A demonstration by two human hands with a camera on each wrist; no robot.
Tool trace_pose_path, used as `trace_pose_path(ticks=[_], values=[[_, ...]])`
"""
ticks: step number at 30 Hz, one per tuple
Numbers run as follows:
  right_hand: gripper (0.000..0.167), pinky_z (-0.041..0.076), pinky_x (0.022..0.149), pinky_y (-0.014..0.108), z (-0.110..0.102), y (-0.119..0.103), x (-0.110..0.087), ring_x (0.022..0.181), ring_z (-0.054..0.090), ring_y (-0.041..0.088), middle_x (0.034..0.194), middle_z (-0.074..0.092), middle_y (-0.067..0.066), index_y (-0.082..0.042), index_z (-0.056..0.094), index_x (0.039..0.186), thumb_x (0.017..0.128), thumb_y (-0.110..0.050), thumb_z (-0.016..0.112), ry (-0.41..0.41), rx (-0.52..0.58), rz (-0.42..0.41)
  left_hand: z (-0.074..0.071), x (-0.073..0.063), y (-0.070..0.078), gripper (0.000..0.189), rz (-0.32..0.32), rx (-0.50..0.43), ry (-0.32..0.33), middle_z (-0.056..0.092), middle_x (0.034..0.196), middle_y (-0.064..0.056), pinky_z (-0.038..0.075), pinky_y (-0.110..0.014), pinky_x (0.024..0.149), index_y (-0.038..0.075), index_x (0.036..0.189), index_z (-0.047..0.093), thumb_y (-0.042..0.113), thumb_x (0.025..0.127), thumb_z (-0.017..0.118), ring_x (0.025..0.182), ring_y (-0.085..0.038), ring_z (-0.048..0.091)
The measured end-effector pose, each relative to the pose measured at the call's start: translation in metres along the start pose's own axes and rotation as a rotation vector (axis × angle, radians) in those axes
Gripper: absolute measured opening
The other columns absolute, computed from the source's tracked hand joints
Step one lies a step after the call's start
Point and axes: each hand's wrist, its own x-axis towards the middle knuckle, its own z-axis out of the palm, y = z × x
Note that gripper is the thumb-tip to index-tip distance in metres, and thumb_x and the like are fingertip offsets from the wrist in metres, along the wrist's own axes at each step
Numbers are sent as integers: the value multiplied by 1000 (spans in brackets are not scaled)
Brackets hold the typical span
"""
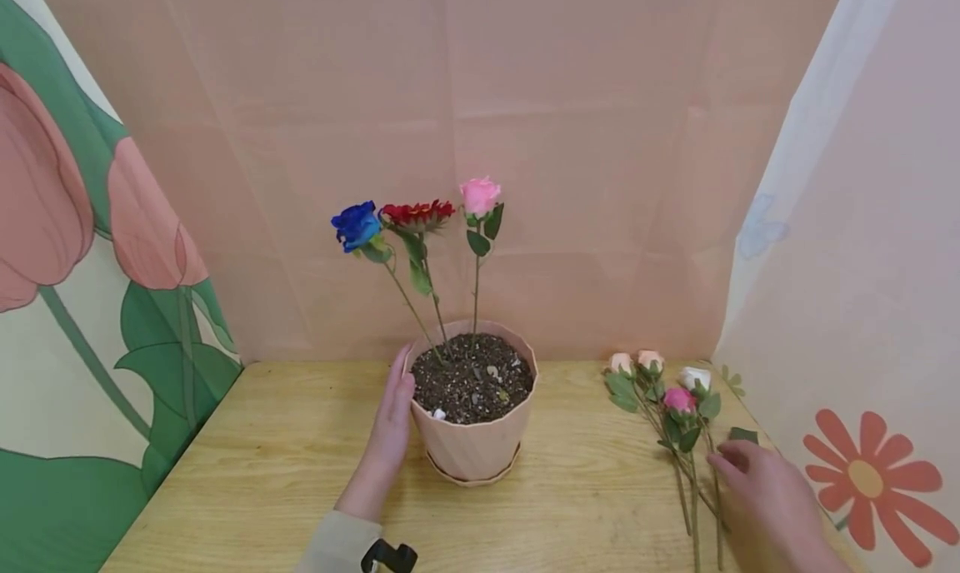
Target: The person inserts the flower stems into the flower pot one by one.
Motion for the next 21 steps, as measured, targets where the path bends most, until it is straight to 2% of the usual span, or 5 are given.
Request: trace_pose_path(ticks=[4, 9, 14, 21], values=[[53, 59, 72, 57, 3, 7, 3, 89, 74, 40, 107, 78, 24, 11, 73, 125, 107, -39, 75, -37, 10, 37, 1, 0, -1, 57, 5, 12, 3, 22, 182, -4, 15, -73, 130, 35, 177, 23, 44, 121, 32, 166, -39, 19], [54, 58, 77, 62, 9, 13, 7, 97, 72, 49, 111, 76, 29, 10, 74, 124, 108, -42, 73, -37, 8, 29, 1, -1, -1, 57, 3, 16, 8, 23, 182, -5, 14, -74, 129, 35, 177, 24, 43, 121, 32, 166, -41, 20], [55, 57, 79, 66, 18, 18, 13, 101, 69, 58, 113, 74, 35, 13, 72, 122, 106, -39, 76, -19, -11, 12, 1, 0, -2, 56, -1, 14, 10, 22, 182, -5, 14, -75, 129, 36, 177, 24, 44, 121, 31, 166, -41, 20], [49, 57, 77, 65, 22, 21, 19, 100, 69, 58, 111, 74, 34, 13, 73, 119, 103, -33, 78, -27, -28, 28, 1, 0, 0, 57, 1, 19, 12, 23, 182, -6, 15, -76, 128, 37, 177, 23, 45, 121, 32, 165, -43, 21]])
